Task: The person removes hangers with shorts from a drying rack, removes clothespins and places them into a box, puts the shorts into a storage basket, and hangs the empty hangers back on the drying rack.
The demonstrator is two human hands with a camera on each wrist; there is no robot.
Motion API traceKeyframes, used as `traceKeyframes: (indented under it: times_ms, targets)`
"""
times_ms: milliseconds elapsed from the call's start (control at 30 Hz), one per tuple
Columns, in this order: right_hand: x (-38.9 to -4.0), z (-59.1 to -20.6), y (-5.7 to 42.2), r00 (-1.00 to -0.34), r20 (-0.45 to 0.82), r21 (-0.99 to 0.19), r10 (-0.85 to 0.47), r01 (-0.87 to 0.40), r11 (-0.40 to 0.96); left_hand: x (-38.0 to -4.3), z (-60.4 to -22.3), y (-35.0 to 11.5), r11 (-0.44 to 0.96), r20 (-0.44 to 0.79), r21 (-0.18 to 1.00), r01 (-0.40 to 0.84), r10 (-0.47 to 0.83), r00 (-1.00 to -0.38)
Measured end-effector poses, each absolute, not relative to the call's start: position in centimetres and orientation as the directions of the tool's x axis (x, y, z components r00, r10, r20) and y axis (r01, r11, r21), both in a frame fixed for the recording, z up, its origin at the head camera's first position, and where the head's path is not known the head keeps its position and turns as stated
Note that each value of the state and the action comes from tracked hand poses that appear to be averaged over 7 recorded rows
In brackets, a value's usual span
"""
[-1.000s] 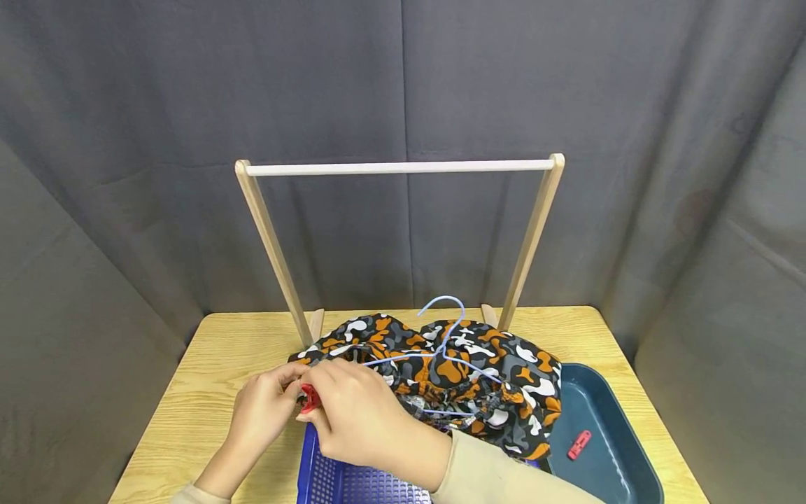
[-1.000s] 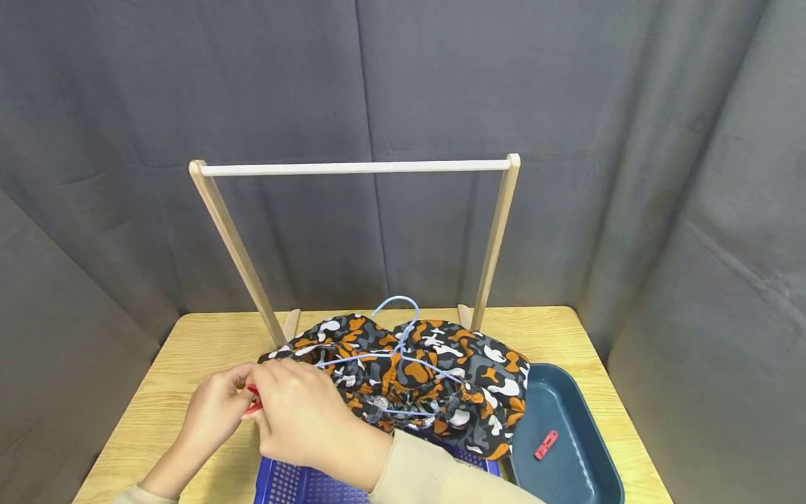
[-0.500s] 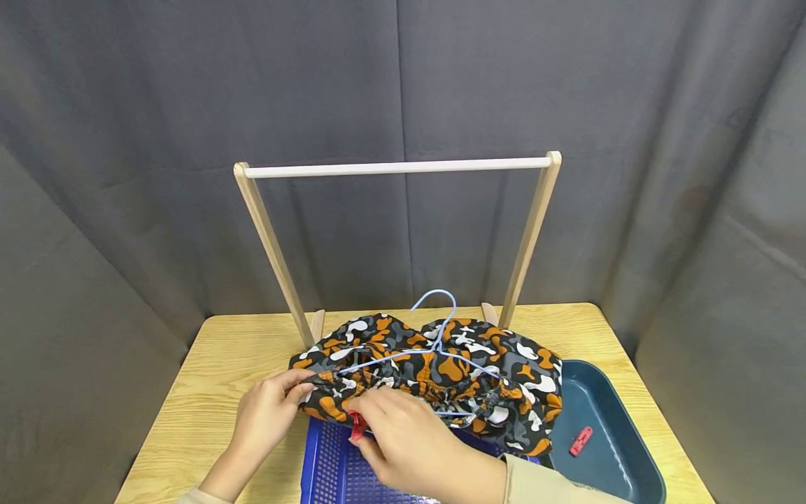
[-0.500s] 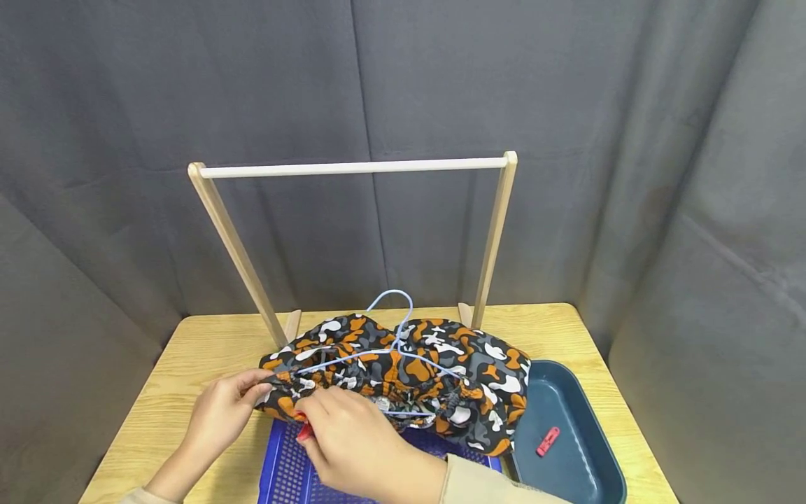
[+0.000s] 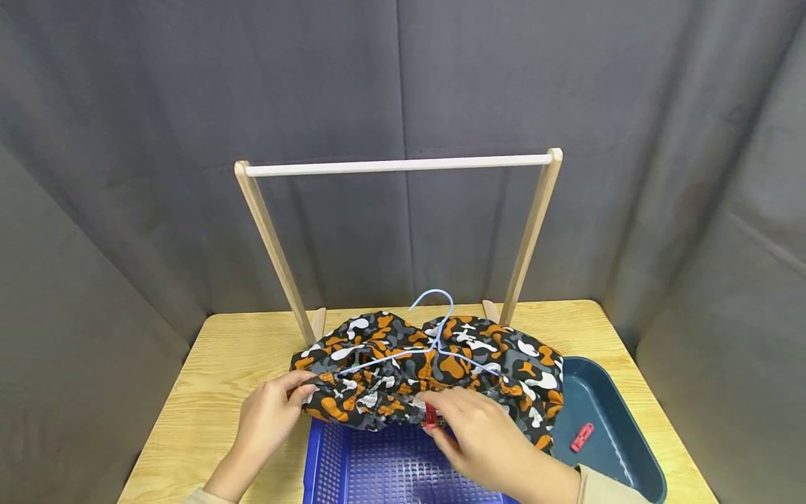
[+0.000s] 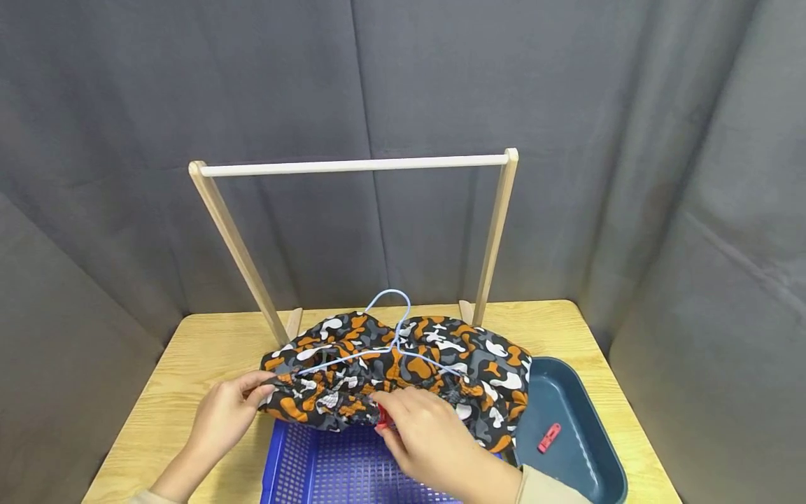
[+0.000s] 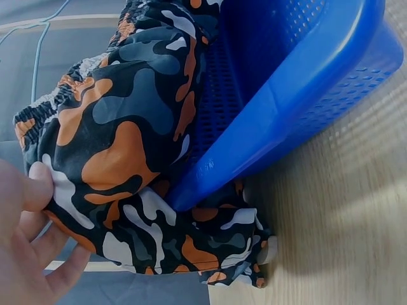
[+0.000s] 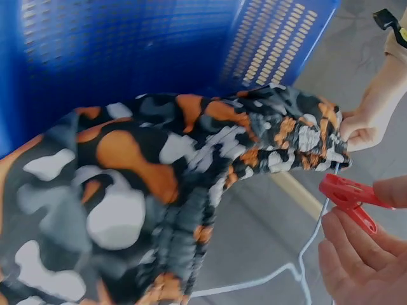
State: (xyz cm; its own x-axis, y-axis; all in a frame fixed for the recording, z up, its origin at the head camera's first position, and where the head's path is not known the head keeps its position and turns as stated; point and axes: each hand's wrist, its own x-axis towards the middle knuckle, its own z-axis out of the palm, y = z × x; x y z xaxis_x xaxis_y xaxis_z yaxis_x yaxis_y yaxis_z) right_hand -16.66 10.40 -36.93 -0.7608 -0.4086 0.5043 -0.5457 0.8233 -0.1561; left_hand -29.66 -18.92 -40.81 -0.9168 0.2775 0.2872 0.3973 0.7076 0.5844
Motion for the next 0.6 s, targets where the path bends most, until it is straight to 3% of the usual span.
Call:
traceKeyframes:
  times_ms: [333,600]
  targets:
    - [-14.7,-36.9,14.5,-0.83,0.475,-0.114,-0.294,-0.389,0.914,-29.6,-40.9,-18.9,0.699,0.259,0.61,0.374,0.27,-0.927]
    - [-13.7,-37.6,16.8,-0.846,0.49,-0.078,-0.209,-0.281,0.956,-29.8,-41.1,-18.9,0.7,0.256,0.61,0.373,0.272,-0.928]
